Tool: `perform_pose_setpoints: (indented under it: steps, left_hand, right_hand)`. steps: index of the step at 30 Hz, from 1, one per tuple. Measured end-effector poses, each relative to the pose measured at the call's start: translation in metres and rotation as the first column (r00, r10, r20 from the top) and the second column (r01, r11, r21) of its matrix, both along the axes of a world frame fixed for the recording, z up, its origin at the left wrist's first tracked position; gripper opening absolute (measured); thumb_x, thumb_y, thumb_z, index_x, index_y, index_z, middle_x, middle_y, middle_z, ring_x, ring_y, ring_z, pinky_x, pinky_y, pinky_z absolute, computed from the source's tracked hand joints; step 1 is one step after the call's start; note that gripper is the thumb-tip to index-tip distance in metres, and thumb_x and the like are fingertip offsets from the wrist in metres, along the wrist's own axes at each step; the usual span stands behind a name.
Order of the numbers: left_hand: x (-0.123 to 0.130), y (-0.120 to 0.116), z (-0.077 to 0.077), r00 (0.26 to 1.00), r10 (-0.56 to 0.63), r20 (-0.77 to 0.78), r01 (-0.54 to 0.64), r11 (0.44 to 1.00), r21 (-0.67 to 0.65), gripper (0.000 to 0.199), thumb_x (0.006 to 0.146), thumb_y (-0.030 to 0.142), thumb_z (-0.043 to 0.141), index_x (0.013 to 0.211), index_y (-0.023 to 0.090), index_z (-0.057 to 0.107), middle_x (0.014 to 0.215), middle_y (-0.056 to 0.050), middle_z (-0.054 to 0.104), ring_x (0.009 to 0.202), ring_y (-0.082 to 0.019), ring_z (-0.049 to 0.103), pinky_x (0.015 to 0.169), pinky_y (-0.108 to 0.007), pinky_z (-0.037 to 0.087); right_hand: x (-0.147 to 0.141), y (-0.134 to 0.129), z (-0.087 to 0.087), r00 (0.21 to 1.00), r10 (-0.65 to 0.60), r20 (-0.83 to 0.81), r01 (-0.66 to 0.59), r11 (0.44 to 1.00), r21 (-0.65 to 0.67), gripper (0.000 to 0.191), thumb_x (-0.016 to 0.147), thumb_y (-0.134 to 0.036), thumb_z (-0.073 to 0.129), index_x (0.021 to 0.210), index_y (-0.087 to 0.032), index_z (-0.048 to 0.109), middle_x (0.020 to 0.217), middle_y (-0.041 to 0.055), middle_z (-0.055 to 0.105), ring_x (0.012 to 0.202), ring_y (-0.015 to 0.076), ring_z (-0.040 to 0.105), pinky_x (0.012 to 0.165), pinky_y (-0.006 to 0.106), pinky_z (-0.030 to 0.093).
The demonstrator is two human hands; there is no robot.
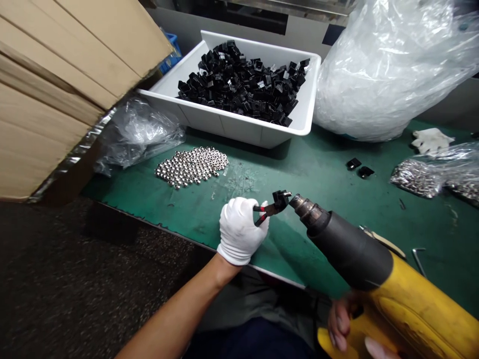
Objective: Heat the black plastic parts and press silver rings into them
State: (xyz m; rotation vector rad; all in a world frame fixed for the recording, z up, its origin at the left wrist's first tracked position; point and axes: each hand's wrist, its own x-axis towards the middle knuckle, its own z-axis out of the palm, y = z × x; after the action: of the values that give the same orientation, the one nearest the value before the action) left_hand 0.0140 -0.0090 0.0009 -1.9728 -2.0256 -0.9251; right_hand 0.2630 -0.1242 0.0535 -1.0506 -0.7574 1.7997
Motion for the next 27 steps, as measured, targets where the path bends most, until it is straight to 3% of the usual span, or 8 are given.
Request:
perform_pose_setpoints:
  steps: [10, 16, 19, 21, 24, 27]
  left_hand:
    - [0.0, 0.001, -0.001, 1.0, 0.006, -0.01, -0.005, 1.0, 0.01, 0.017, 0.084, 0.035, 0.06, 0.083, 0.02, 0.053, 0.075, -0.006, 0.053, 0.075, -0.024, 0.051, 0.069, -0.036, 0.039]
    - [0.0, 0.002, -0.001, 1.0, 0.001, 0.003, -0.001, 1.0, 0.003, 0.016, 0.084, 0.034, 0.06, 0.081, 0.02, 0.051, 0.073, -0.005, 0.051, 0.073, -0.022, 0.05, 0.069, -0.035, 0.039]
    - [0.0, 0.003, -0.001, 1.0, -0.001, 0.013, 0.001, 1.0, -0.003, 0.016, 0.084, 0.033, 0.06, 0.08, 0.02, 0.051, 0.073, -0.005, 0.051, 0.072, -0.021, 0.05, 0.069, -0.034, 0.04]
    - [0.0, 0.003, -0.001, 1.0, -0.002, 0.017, 0.002, 1.0, -0.002, 0.016, 0.084, 0.032, 0.06, 0.08, 0.02, 0.051, 0.073, -0.005, 0.051, 0.072, -0.021, 0.05, 0.069, -0.034, 0.04]
    - [0.001, 0.002, -0.001, 1.0, -0.011, 0.023, 0.011, 1.0, 0.003, 0.015, 0.084, 0.031, 0.059, 0.08, 0.02, 0.051, 0.073, -0.005, 0.051, 0.072, -0.021, 0.05, 0.069, -0.033, 0.04]
    - [0.0, 0.002, -0.002, 0.999, -0.015, 0.035, 0.015, 1.0, 0.001, 0.014, 0.084, 0.031, 0.059, 0.081, 0.019, 0.052, 0.073, -0.005, 0.051, 0.072, -0.021, 0.05, 0.069, -0.033, 0.041]
  right_hand:
    - [-0.009, 0.009, 0.005, 1.0, -0.005, 0.015, 0.005, 1.0, 0.013, 0.032, 0.096, -0.034, 0.061, 0.123, -0.017, 0.059, 0.121, 0.0094, 0.062, 0.1, 0.0223, 0.064, 0.084, 0.042, 0.057]
    - [-0.016, 0.061, -0.016, 0.999, 0.027, 0.033, -0.027, 1.0, -0.008, 0.032, 0.097, -0.036, 0.058, 0.122, -0.017, 0.059, 0.12, 0.0089, 0.062, 0.102, 0.0226, 0.064, 0.084, 0.042, 0.057]
    - [-0.009, 0.081, -0.026, 0.994, 0.109, 0.033, -0.108, 0.994, -0.03, 0.031, 0.095, -0.043, 0.06, 0.112, -0.018, 0.064, 0.108, 0.0078, 0.066, 0.094, 0.0223, 0.065, 0.078, 0.04, 0.058]
    - [0.001, 0.079, -0.03, 0.99, 0.137, 0.026, -0.136, 0.99, -0.031, 0.037, 0.085, -0.054, 0.067, 0.096, -0.019, 0.067, 0.087, 0.0071, 0.069, 0.082, 0.0242, 0.066, 0.068, 0.042, 0.058]
    - [0.018, 0.056, -0.035, 0.971, 0.238, -0.019, -0.238, 0.97, -0.052, 0.051, 0.072, -0.073, 0.067, 0.07, -0.022, 0.064, 0.056, 0.0048, 0.06, 0.06, 0.0266, 0.064, 0.05, 0.041, 0.054]
    - [0.028, 0.026, -0.04, 0.919, 0.386, -0.08, -0.392, 0.917, -0.079, 0.054, 0.068, -0.078, 0.065, 0.066, -0.023, 0.062, 0.05, 0.0044, 0.056, 0.049, 0.0245, 0.059, 0.044, 0.038, 0.049]
